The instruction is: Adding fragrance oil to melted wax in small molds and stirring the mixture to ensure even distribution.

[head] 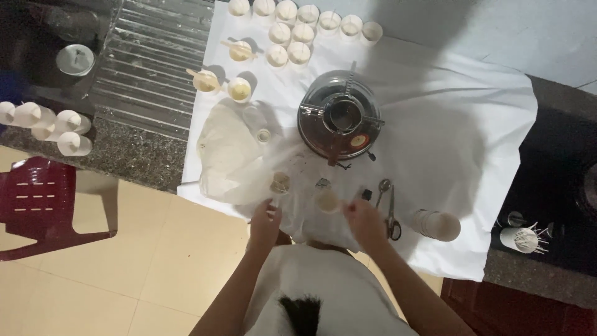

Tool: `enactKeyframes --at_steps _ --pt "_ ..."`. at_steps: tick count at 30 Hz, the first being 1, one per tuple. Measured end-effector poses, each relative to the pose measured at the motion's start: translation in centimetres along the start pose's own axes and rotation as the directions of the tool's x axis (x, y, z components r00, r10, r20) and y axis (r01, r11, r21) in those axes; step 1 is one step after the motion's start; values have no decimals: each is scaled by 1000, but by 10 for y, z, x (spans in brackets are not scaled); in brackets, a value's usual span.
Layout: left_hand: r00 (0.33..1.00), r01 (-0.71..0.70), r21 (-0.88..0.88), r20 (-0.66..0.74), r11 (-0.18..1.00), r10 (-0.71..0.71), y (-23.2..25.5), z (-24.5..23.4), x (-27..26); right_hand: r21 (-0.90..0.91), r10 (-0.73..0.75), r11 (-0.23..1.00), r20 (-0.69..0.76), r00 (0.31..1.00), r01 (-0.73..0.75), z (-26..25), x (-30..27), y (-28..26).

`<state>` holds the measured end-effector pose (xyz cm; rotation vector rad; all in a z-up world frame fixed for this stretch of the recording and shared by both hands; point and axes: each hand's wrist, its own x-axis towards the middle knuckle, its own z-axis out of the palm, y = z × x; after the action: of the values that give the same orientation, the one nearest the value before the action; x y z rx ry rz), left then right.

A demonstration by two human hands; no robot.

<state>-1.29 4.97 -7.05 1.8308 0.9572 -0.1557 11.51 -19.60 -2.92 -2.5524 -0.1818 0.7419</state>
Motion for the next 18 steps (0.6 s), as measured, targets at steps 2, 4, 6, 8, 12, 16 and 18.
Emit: enactKeyframes --at_steps 2,4,6,8,12,16,18 --pt "1000 -20 32 -1 999 20 7 0 6 -15 -155 988 38 987 156 27 8 -19" --pt "999 -39 68 2 997 39 11 1 14 -21 -302 952 78 950 304 48 22 -44" --pt "997 -79 138 -4 987 81 15 0 24 -137 -515 846 41 856 515 63 42 -77" --pt "997 -83 158 12 984 82 20 -3 26 -214 -483 847 76 872 487 87 67 -89" --pt "995 -53 154 88 987 39 39 -11 30 -305 -447 834 116 887 460 81 71 -136" --pt "989 -21 215 150 976 -11 35 -15 40 -260 -337 893 152 929 367 102 86 -142" --pt "988 -63 247 152 967 26 35 -16 42 -252 -276 920 130 952 301 128 109 -127"
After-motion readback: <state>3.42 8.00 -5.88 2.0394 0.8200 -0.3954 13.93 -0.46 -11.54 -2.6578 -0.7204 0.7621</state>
